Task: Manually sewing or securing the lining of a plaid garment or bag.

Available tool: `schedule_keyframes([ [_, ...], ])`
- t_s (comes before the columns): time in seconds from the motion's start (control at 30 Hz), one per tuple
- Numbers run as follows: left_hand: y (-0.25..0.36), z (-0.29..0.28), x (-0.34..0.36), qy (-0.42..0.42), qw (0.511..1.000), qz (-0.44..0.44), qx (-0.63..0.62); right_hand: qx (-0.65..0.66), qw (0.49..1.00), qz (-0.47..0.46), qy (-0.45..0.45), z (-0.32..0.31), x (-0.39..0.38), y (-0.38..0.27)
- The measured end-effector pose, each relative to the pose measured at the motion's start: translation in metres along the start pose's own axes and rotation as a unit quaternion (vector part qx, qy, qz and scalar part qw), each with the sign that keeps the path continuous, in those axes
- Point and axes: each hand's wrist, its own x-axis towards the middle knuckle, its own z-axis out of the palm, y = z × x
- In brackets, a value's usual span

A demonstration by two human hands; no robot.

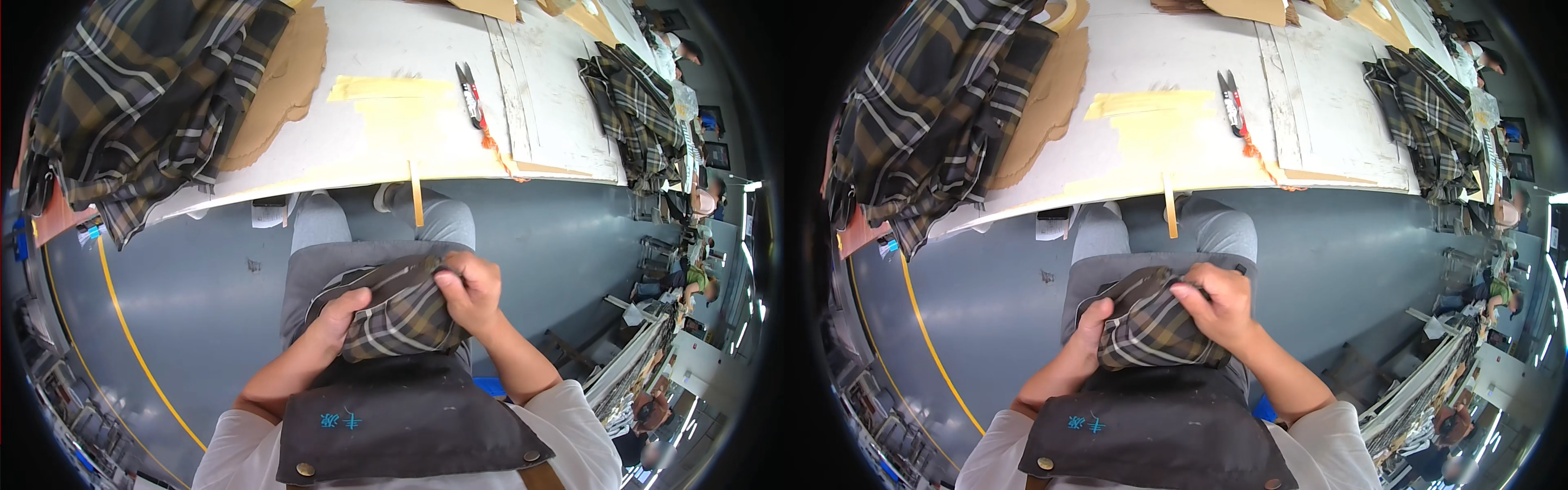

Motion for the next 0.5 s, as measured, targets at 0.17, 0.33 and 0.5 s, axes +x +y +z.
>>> schedule_keyframes([
  [0.17,-0.001,-0.043,0.006,-0.086,0.987,0.087,0.107,-0.014,0.997,0.048,0.060,-0.018,-0.005,0.007],
  [0.33,0.013,-0.014,-0.003,-0.019,0.975,0.082,0.203,-0.034,0.998,-0.016,0.054,-0.036,-0.009,0.006],
  [0.5,0.014,0.015,-0.006,-0.053,0.964,0.178,0.189,-0.015,0.990,-0.133,0.037,-0.054,0.004,-0.007],
])
